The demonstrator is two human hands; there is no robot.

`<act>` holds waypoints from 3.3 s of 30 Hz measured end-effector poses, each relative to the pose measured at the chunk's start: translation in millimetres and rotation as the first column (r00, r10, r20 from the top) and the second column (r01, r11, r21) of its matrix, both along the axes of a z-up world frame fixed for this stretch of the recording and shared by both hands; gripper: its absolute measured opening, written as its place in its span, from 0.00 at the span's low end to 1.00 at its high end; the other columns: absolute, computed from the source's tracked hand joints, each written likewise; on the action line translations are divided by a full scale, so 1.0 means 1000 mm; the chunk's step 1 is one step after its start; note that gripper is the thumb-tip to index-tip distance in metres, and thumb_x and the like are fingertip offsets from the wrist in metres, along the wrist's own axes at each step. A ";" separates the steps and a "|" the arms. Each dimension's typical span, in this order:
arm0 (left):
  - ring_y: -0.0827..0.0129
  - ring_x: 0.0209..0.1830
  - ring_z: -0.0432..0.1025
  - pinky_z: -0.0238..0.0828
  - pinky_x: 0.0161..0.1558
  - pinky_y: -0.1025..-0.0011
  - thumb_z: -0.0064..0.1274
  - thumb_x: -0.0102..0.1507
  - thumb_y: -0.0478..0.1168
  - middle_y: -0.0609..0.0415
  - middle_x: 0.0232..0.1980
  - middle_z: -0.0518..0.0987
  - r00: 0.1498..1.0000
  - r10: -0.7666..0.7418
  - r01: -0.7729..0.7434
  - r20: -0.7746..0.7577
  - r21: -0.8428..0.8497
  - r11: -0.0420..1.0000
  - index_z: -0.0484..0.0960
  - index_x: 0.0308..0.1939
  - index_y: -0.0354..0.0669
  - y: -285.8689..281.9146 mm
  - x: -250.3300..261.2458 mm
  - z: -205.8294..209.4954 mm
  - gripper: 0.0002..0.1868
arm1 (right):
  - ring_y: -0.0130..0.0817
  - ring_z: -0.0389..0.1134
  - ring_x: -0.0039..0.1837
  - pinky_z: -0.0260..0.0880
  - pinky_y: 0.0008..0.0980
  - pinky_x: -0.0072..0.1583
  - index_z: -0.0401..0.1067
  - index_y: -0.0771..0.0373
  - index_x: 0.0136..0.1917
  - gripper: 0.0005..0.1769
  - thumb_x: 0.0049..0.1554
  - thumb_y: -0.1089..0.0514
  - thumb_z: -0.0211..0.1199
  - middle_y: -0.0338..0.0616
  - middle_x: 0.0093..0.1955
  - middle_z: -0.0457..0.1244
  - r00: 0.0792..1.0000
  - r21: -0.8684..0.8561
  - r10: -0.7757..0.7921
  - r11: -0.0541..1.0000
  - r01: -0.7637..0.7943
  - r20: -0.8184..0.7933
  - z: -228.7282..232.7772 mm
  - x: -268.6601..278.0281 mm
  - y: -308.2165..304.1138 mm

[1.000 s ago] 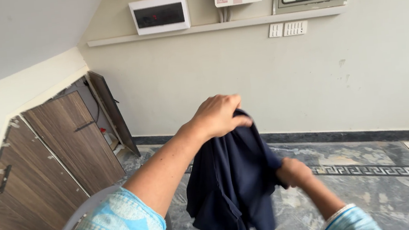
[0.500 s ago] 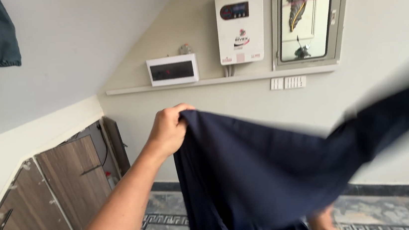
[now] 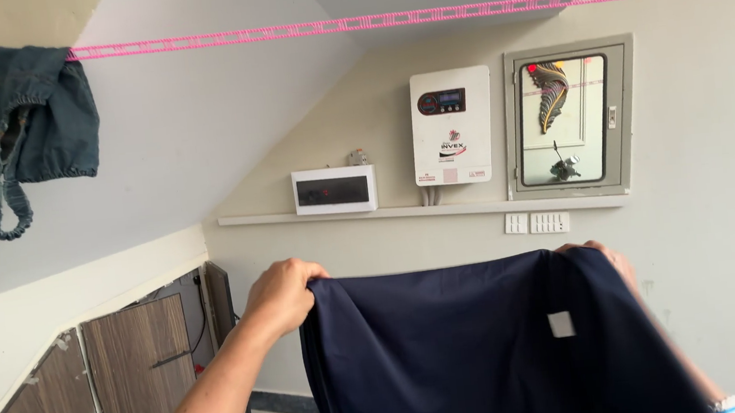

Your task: The recorder hangs various items of clothing from a chair onto a stair railing and a clothesline.

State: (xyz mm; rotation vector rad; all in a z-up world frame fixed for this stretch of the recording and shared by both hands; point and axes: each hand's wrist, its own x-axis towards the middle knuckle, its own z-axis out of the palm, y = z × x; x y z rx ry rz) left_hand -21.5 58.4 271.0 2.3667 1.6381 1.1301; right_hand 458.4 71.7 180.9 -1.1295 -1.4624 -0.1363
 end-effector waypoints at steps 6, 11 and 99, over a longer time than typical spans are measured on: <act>0.51 0.42 0.81 0.77 0.48 0.60 0.48 0.59 0.25 0.42 0.42 0.85 0.984 -0.010 -0.014 0.175 0.134 0.991 0.85 0.48 0.43 0.045 0.008 0.019 0.17 | 0.30 0.71 0.43 0.73 0.33 0.45 0.77 0.69 0.57 0.15 0.57 0.69 0.58 0.45 0.44 0.70 0.895 -0.109 0.274 0.938 -0.330 -0.352 0.058 0.006 0.022; 0.48 0.47 0.77 0.73 0.47 0.58 0.43 0.54 0.18 0.43 0.45 0.82 0.945 -0.282 0.129 0.167 0.601 0.789 0.81 0.44 0.35 0.079 0.009 0.059 0.19 | 0.26 0.71 0.44 0.75 0.26 0.46 0.71 0.63 0.54 0.12 0.59 0.69 0.52 0.39 0.45 0.68 0.587 0.298 0.631 0.768 -0.567 -0.507 0.127 -0.047 0.000; 0.53 0.79 0.50 0.43 0.75 0.51 0.39 0.63 0.26 0.41 0.78 0.58 0.920 0.391 -0.176 -0.018 0.873 0.454 0.67 0.69 0.36 0.266 0.142 0.310 0.28 | 0.54 0.59 0.74 0.58 0.47 0.69 0.53 0.58 0.76 0.31 0.63 0.43 0.44 0.58 0.72 0.59 0.915 0.345 -0.114 0.938 -0.029 0.387 0.391 0.042 0.165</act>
